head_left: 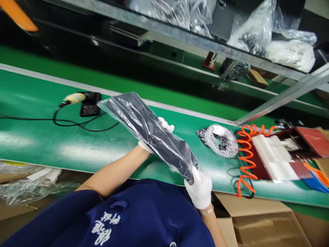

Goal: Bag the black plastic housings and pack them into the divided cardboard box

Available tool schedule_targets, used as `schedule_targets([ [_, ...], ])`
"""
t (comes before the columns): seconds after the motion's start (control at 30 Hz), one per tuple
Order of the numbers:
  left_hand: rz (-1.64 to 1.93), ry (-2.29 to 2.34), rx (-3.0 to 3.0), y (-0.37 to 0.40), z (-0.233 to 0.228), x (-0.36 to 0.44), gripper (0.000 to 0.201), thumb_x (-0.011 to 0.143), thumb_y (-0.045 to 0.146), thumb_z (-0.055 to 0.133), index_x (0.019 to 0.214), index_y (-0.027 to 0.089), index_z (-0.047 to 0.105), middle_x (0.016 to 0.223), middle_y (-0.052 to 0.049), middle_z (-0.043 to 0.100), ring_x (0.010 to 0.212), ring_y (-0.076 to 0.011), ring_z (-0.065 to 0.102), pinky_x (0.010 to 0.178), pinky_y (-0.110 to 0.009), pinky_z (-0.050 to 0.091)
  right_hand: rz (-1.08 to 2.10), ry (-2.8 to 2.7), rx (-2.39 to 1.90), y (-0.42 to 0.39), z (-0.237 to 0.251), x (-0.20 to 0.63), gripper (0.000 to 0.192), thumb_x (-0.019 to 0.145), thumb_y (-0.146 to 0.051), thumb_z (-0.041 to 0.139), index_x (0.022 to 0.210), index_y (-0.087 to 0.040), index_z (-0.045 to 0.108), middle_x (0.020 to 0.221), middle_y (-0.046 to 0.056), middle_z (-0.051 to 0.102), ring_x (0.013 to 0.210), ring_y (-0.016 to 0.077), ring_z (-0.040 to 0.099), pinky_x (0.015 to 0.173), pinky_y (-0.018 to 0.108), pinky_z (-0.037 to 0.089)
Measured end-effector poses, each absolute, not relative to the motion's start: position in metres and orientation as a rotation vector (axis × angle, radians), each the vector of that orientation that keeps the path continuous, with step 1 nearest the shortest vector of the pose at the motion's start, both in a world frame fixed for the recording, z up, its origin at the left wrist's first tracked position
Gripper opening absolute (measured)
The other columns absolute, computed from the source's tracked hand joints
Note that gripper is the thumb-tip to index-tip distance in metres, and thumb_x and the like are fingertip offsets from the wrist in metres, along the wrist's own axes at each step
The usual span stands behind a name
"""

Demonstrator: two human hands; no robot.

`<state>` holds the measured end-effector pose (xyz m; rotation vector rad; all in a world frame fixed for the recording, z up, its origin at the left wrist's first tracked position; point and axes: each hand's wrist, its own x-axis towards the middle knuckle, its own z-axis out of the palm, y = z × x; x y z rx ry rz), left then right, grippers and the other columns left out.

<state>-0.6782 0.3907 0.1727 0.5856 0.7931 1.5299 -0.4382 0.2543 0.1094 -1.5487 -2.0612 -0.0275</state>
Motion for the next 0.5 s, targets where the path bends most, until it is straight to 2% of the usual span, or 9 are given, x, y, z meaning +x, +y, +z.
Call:
schedule_targets([
  [0.1,1.580,0.586,0.655,0.399,0.171,-0.673,0.052,0.081,0.075,0.046,0.074,0.025,0.051,0.061,0.001,0.052,0.061,-0.0178,0.060,0.087,-0.049,0.058,-0.228,-2.176,-1.369,0.258,0.104,-0.438,0.021,0.089,-0.025,0.056,0.103,-0.020,0.072,0.072,0.009,0.070,0.065,0.0266,0.064,0.064,0.039,0.050],
  [0.27,1.379,0.551,0.822,0.396,0.172,-0.671,0.054,0.088,0.075,0.036,0.074,0.026,0.053,0.064,-0.003,0.057,0.075,-0.0241,0.067,0.095,-0.055,0.054,-0.326,-2.130,-1.285,0.262,0.096,-0.436,0.017,0.087,-0.018,0.056,0.096,-0.019,0.071,0.065,0.008,0.067,0.053,0.0255,0.059,0.055,0.037,0.044],
  [0.4,1.344,0.445,0.873,0.398,0.168,-0.672,0.048,0.086,0.073,0.046,0.073,0.026,0.051,0.060,0.000,0.053,0.066,-0.0200,0.063,0.093,-0.051,0.055,-0.274,-2.096,-1.308,0.262,0.085,-0.437,0.013,0.086,-0.020,0.058,0.092,-0.020,0.070,0.068,0.010,0.069,0.055,0.0273,0.060,0.055,0.039,0.045],
  [0.5,1.338,0.402,0.887,0.399,0.167,-0.674,0.051,0.080,0.075,0.054,0.074,0.024,0.054,0.061,0.000,0.056,0.065,-0.0188,0.063,0.090,-0.048,0.057,-0.219,-2.001,-1.439,0.259,0.082,-0.441,0.022,0.083,-0.025,0.059,0.101,-0.018,0.070,0.072,0.013,0.071,0.060,0.0301,0.063,0.058,0.041,0.048],
])
